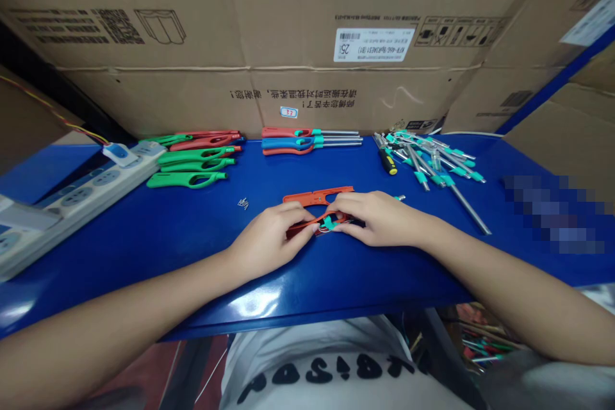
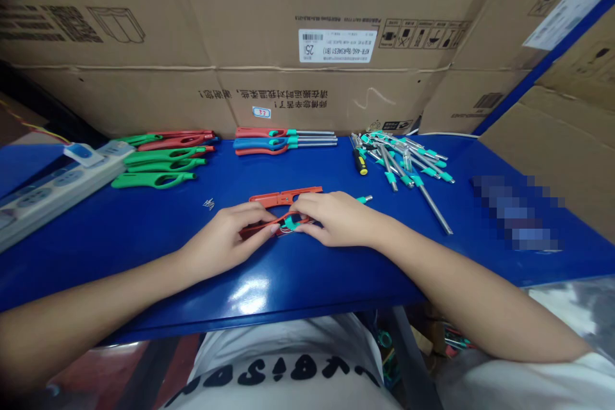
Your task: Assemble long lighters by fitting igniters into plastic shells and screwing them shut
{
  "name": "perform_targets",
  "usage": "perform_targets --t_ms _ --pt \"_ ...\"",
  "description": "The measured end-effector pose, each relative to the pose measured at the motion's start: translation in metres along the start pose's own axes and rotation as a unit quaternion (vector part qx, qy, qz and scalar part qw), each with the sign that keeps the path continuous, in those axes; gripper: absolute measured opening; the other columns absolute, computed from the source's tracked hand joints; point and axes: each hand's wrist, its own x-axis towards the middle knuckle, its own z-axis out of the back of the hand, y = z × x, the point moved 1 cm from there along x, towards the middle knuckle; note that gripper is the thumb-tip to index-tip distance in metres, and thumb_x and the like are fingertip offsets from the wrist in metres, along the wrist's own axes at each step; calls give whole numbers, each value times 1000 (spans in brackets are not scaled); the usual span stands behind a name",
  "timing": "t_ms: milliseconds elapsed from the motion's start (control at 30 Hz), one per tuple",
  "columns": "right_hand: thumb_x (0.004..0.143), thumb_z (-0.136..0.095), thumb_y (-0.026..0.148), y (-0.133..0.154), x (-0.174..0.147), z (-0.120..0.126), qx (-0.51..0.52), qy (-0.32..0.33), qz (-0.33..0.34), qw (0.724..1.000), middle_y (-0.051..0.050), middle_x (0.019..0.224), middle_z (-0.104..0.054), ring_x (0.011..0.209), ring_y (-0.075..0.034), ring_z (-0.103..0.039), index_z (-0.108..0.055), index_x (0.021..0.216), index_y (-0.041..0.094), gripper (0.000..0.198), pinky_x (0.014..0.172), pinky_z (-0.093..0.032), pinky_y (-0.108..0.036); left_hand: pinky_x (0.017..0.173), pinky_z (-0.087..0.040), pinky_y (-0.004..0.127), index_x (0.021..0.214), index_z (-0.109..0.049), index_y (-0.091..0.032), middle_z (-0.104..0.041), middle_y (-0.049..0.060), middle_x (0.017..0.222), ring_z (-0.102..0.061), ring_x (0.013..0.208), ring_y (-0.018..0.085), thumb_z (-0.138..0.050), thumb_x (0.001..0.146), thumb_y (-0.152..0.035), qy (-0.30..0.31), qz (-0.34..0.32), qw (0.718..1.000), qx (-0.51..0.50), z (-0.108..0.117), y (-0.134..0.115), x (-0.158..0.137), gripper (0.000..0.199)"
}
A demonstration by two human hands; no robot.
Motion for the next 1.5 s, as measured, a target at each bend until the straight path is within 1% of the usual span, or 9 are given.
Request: perform_targets --t_ms 467,633,733,800,900,1000,1233,1367,1500 --pt "97 -60 28 -1 5 -6 54 -49 -24 997 -5 89 -67 78 -16 -60 -66 92 16 14 70 -43 -27 77 -50 33 94 -68 -17 -66 6 89 -63 82 20 -52 100 -28 1 -1 1000 22 -3 -3 0 21" --pt "96 -60 40 -16 4 8 84 -182 -32 979 -6 94 -67 71 -14 -58 -68 101 18 25 66 -46 -26 77 -52 31 102 -71 -18 -69 6 92 -66 82 18 -50 102 -28 3 -34 999 38 0 -1 -1 23" --pt "97 -52 31 -36 -4 29 -28 -232 -146 961 -9 96 -71 77 -20 -63 -69 102 19 21 71 -47 -31 81 -55 32 113 -69 -19 -71 8 102 -68 91 20 -51 102 -29 -3 -56 997 54 -1 3 -2 24" --pt "94 -48 24 -54 -16 46 -127 -250 -338 898 -12 93 -71 79 -26 -65 -66 113 19 27 68 -46 -34 85 -57 34 120 -67 -19 -71 9 110 -69 98 22 -52 102 -28 -16 -68 995 68 -1 4 -3 26" --pt "90 -50 27 -80 -37 68 -205 -176 -521 810 -24 124 -62 104 -38 -64 -58 128 13 42 71 -48 -40 93 -57 41 128 -63 -19 -70 11 120 -66 109 25 -52 101 -29 -36 -78 991 103 2 0 -6 30" --pt "89 -55 34 -106 -54 79 -191 -117 -591 775 -27 127 -58 110 -42 -62 -63 119 11 38 75 -51 -45 99 -55 47 130 -61 -16 -69 13 124 -63 114 29 -56 98 -31 -24 -78 986 143 3 -8 -11 36" --pt "83 -63 31 -132 -61 74 -155 -87 -605 776 -18 116 -64 105 -36 -64 -65 91 18 15 78 -50 -44 100 -56 45 131 -61 -12 -70 13 125 -65 114 27 -47 100 -16 8 -96 984 148 0 -10 -14 35" --pt "82 -62 27 -124 -54 73 -121 -182 -536 815 -14 101 -69 95 -31 -65 -61 88 19 10 74 -48 -38 98 -58 41 136 -58 -14 -71 11 125 -67 113 24 -47 101 -16 -6 -118 984 132 -2 -3 -11 37" --pt "87 -61 38 -99 -34 60 -21 -295 -403 866 -5 81 -66 70 -20 -61 -56 86 21 17 65 -45 -31 91 -60 37 141 -55 -15 -74 10 119 -72 106 23 -48 102 -20 -9 -109 984 141 1 0 -11 39"
